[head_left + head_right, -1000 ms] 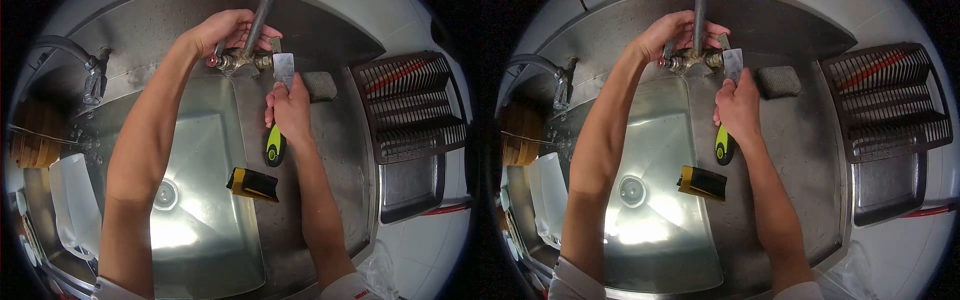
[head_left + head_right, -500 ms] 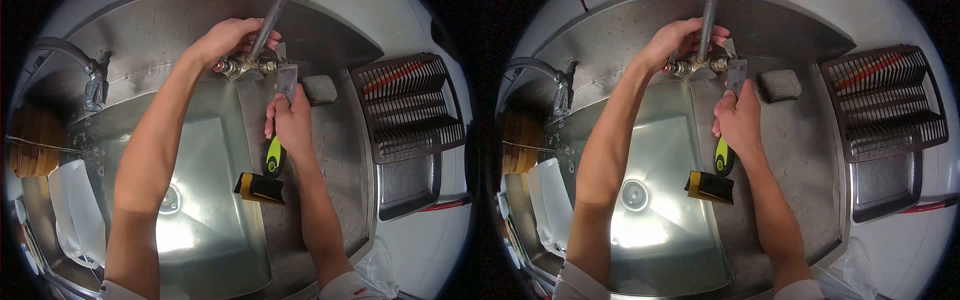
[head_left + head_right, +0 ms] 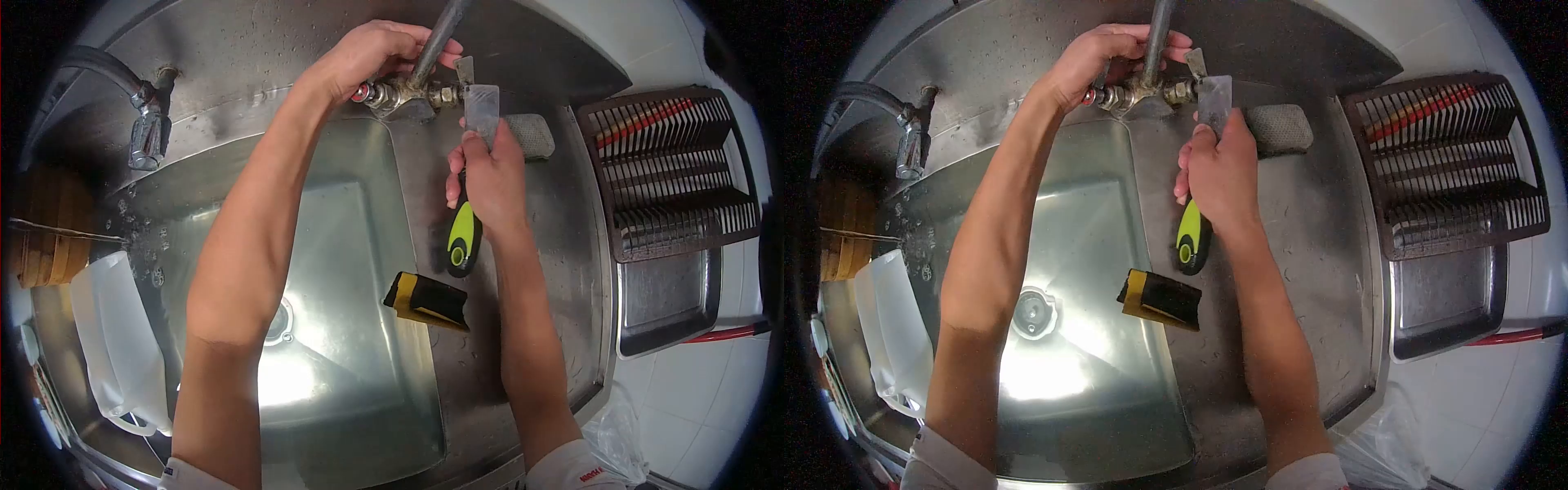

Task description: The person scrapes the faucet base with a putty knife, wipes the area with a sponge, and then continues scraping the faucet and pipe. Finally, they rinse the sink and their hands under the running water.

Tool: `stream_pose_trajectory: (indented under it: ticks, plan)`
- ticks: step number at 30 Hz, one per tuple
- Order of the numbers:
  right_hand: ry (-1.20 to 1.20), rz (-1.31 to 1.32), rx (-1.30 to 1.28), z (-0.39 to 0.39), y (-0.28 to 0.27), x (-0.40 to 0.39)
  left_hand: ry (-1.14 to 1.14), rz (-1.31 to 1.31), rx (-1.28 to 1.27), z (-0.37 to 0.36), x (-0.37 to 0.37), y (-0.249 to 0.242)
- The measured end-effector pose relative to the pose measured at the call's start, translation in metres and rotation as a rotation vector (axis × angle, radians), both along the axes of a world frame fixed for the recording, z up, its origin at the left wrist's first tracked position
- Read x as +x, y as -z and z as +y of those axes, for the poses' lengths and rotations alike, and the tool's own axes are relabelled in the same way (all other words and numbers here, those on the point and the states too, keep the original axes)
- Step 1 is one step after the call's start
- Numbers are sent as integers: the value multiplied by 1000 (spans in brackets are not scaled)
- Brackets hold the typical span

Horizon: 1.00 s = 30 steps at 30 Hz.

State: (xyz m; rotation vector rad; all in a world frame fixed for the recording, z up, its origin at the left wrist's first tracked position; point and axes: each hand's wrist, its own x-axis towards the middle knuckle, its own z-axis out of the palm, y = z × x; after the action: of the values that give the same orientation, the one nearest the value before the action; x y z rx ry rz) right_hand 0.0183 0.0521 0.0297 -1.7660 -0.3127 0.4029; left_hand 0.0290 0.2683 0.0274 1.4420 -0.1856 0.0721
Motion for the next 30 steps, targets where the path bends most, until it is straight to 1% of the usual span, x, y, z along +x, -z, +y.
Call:
stream_pose_trajectory:
  ticks: [4, 7, 16, 19, 22, 24, 26, 28, 29, 30]
  plan:
    - [-20, 4, -19, -3, -4, 4, 4, 1, 61, 5, 6, 4]
    - [-27, 0, -24, -5, -2, 6, -9, -10, 24, 0, 1, 0]
    - [-71, 0, 34, -4, 4, 11, -38, -6, 106, -1, 2, -1]
    - [-69, -11, 32, -3, 4, 12, -35, 1, 69, 4, 6, 7]
    - [-70, -28, 16, -2, 2, 11, -57, -7, 109, 5, 8, 9]
    - [-69, -31, 11, -2, 2, 12, -88, 51, 41, 1, 6, 3]
    - [-66, -29, 12, -2, 2, 13, -73, 44, 32, 3, 6, 3]
    - [-96, -77, 41, 1, -2, 16, -7, -27, 78, 9, 10, 11]
    - [-111, -102, 55, 5, -7, 19, -7, -9, 70, 6, 9, 9]
    - [-70, -102, 140, 12, -14, 28, -10, 7, 69, 3, 7, 5]
